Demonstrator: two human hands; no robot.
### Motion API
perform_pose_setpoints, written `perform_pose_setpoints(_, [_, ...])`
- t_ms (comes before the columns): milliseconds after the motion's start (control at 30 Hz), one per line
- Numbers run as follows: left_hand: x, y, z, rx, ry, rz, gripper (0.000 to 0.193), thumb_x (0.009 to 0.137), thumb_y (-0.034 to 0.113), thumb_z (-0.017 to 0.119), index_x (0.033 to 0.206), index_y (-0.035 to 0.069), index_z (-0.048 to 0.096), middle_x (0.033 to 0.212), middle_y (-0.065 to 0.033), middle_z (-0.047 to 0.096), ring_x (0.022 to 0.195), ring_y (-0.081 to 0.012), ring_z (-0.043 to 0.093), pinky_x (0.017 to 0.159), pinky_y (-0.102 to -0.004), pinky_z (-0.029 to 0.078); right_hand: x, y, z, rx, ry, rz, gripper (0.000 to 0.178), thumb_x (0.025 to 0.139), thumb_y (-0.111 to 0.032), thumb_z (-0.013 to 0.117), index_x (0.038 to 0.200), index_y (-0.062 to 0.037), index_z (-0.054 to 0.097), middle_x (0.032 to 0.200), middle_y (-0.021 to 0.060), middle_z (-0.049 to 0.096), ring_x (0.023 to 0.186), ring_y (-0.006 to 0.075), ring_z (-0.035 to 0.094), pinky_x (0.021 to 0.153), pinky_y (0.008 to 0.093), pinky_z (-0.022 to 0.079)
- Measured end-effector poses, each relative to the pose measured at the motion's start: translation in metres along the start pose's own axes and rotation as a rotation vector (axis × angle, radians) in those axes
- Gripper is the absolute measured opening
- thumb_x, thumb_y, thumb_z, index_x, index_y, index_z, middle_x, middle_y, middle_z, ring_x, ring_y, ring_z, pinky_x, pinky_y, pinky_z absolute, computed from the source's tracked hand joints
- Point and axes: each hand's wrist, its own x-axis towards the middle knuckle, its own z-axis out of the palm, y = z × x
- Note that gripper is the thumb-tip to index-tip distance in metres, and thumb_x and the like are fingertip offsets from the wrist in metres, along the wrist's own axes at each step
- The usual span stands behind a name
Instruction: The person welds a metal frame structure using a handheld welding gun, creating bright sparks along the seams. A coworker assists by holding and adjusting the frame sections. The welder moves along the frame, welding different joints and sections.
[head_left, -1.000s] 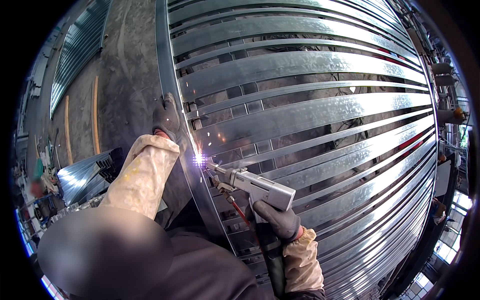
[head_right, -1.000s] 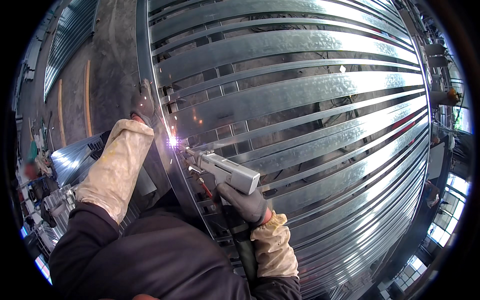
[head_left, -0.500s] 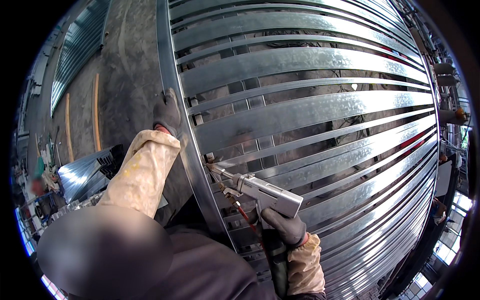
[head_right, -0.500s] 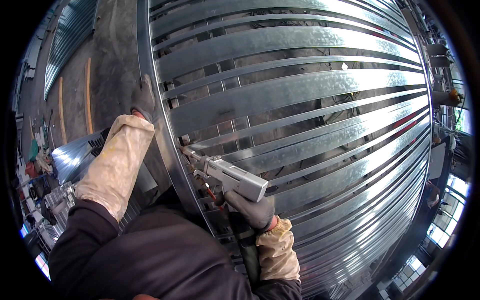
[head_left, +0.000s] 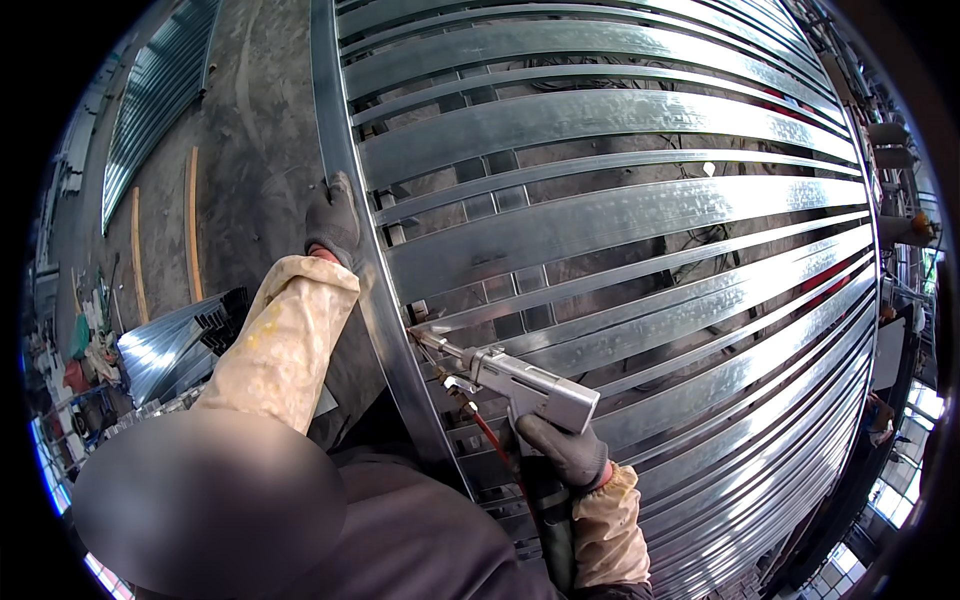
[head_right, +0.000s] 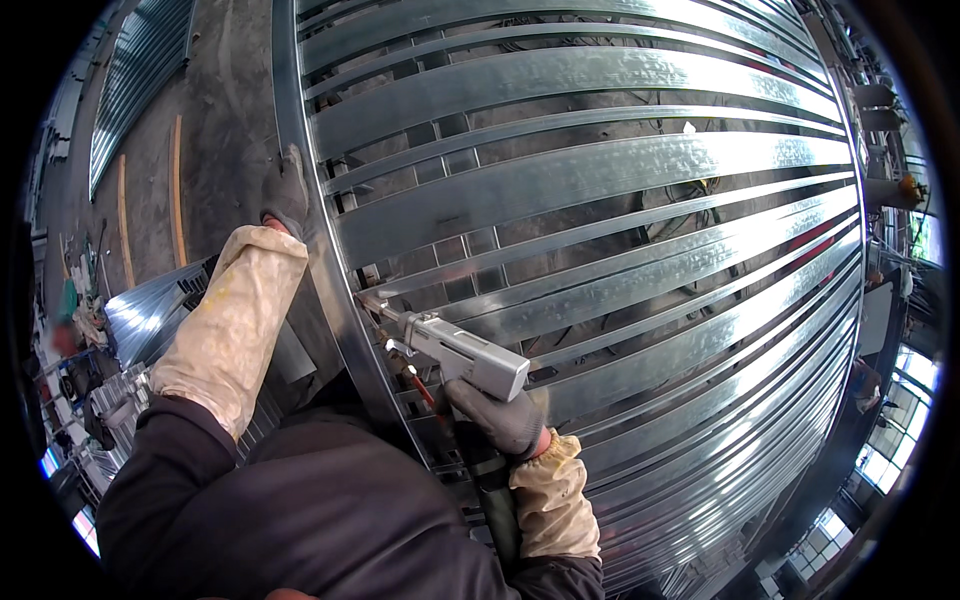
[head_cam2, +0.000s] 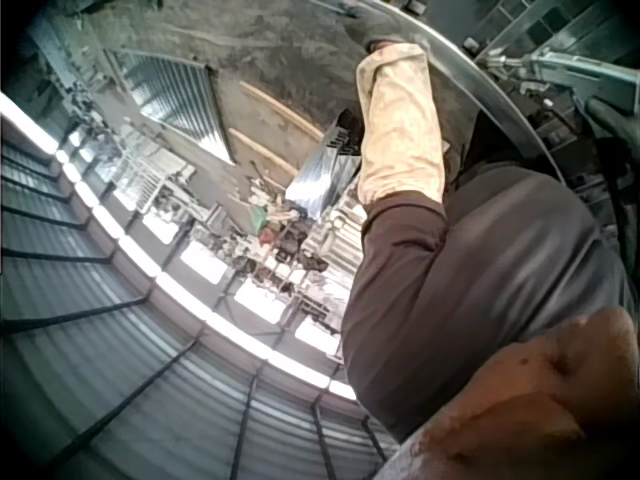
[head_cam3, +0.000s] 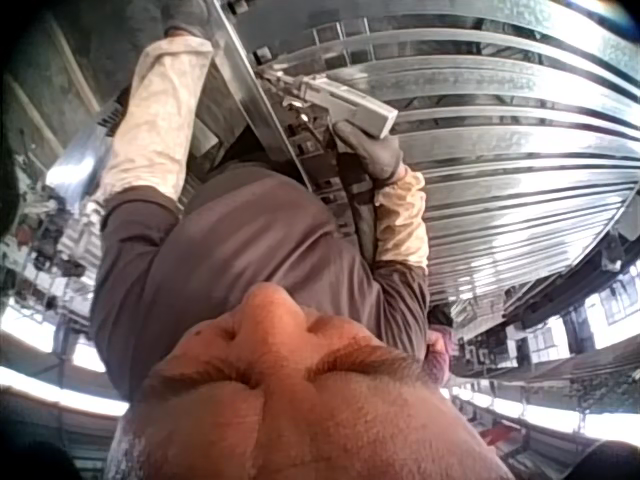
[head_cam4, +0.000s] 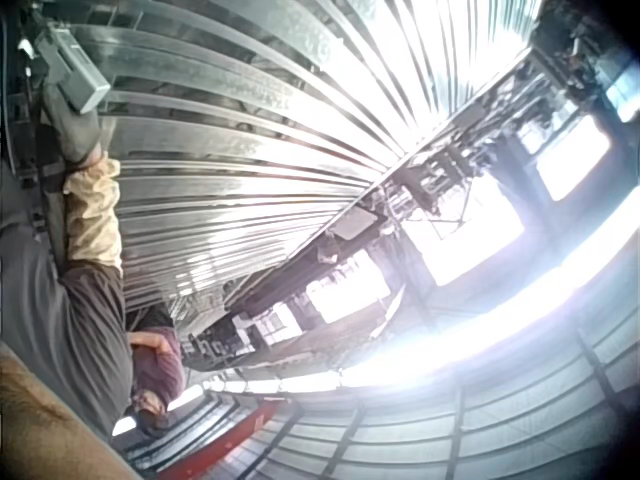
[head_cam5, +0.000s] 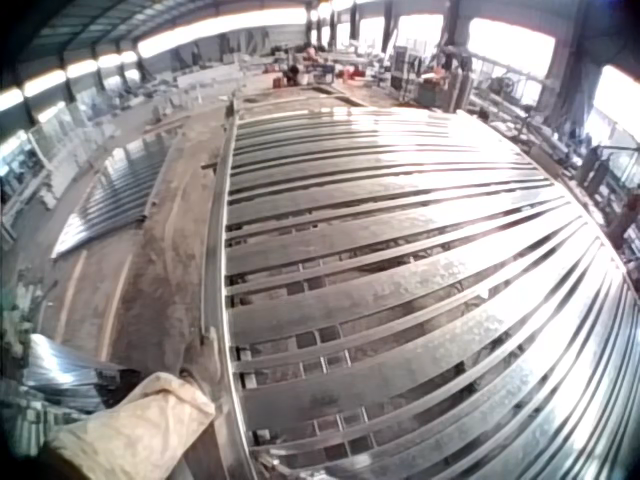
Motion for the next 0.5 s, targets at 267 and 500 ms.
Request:
perform_pose_setpoints(267, [0.0023,-0.0036,-0.0006,0.045,-0.019,0.000,0.053,0.098,0.045,0.044,0.107,-0.004,0.062,0.100,-0.0280,0.065,0.096,-0.0448,0.060,0.079,-0.0455,0.046,-0.0018,0.0037,0.0006,0.026,0.005,-0.016,0.021,0.096,-0.017,0.055,0.107,-0.0004,0.060,0.088,0.0053,0.065,0.083,0.0122,0.060,0.075,0.0275,0.048])
perform_pose_setpoints(500, [0.0054,-0.0082,-0.0007,0.005,-0.047,0.032,0.052,0.099,0.045,0.043,0.108,-0.002,0.062,0.101,-0.0275,0.065,0.095,-0.0445,0.061,0.079,-0.0454,0.046,-0.0038,0.0048,0.0012,0.010,0.019,-0.028,0.020,0.096,-0.018,0.056,0.106,-0.0015,0.060,0.087,0.0039,0.064,0.082,0.0113,0.059,0.073,0.0268,0.047])
